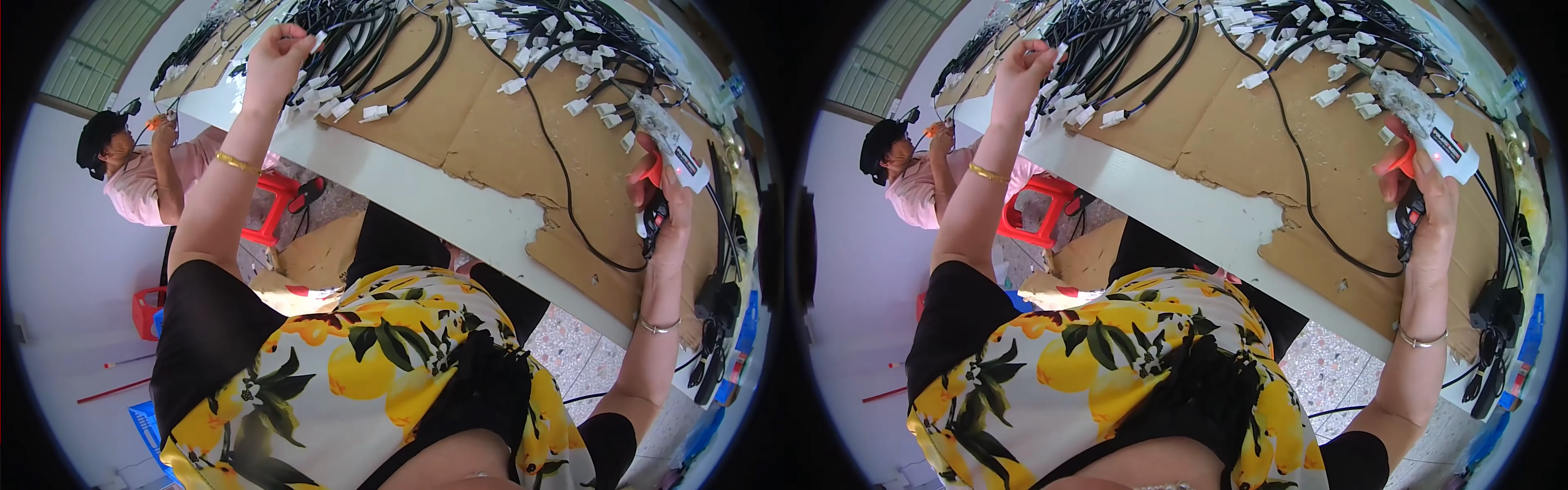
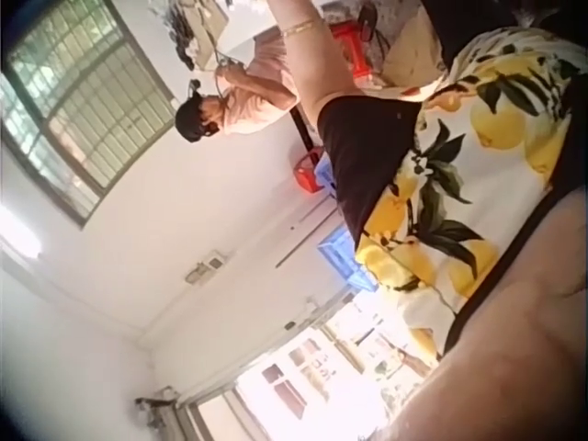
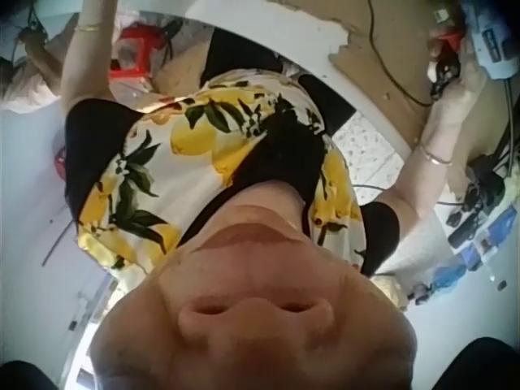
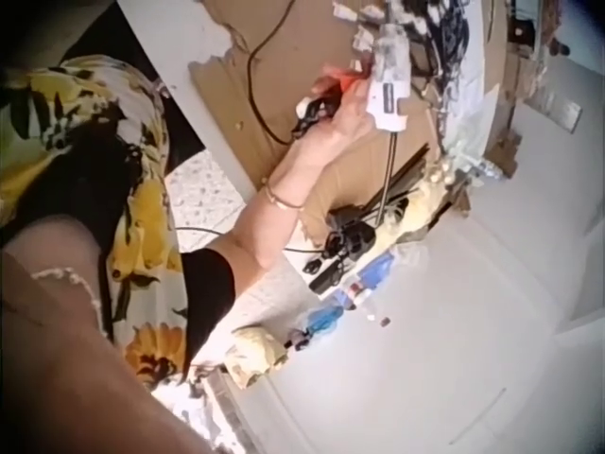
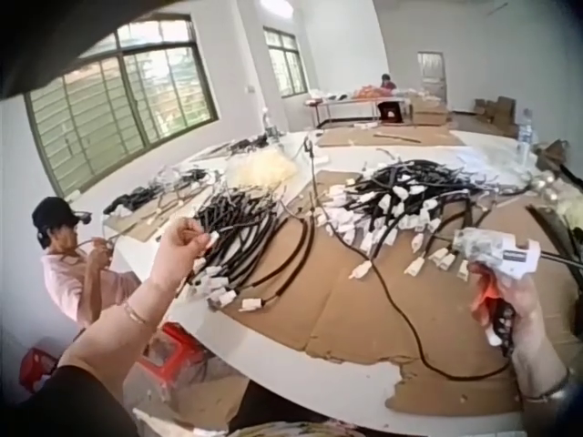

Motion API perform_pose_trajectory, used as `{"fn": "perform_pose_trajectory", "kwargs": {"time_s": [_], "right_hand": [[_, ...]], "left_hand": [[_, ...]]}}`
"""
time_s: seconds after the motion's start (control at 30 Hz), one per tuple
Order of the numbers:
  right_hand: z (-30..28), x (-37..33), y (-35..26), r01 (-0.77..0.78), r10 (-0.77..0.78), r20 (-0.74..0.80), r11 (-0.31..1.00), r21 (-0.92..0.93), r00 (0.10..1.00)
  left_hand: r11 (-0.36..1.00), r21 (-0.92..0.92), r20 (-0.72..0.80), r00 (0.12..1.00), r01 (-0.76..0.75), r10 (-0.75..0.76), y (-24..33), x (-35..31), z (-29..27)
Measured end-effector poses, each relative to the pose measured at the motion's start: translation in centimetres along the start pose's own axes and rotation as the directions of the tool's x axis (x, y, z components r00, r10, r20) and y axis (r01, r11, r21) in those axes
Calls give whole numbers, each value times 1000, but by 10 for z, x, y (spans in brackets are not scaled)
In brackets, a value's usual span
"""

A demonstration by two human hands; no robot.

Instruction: Applying hot glue to the connectors of electronic wire harnesses on an assembly table.

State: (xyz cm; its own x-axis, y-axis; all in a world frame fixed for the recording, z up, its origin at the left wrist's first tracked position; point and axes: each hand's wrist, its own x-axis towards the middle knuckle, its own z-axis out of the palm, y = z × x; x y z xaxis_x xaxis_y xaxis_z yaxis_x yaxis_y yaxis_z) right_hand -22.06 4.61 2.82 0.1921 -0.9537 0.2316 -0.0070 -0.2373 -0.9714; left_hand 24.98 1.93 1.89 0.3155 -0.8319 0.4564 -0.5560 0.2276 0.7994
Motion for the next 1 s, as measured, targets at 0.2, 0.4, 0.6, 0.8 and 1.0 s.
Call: {"fn": "perform_pose_trajectory", "kwargs": {"time_s": [0.2, 0.4, 0.6, 0.8, 1.0], "right_hand": [[3, 1, 5, -1, 1, -2, 1000, -28, 1000], [-1, 2, 7, -5, 4, -7, 1000, -21, 1000], [2, -1, 5, -22, 22, 3, 998, -56, 1000], [2, 2, 1, -31, 31, 4, 998, -54, 999], [1, 2, 1, -43, 43, -4, 995, -92, 999]], "left_hand": [[997, -70, -5, 999, 42, -43, -32, -23, -8], [993, -95, -50, 996, 64, -69, -21, -39, 0], [966, -223, -34, 990, 129, -140, 5, -45, 5], [774, -585, 174, 970, 242, -171, 54, -26, 22], [727, -679, -8, 989, 101, -145, 80, 76, 50]]}}
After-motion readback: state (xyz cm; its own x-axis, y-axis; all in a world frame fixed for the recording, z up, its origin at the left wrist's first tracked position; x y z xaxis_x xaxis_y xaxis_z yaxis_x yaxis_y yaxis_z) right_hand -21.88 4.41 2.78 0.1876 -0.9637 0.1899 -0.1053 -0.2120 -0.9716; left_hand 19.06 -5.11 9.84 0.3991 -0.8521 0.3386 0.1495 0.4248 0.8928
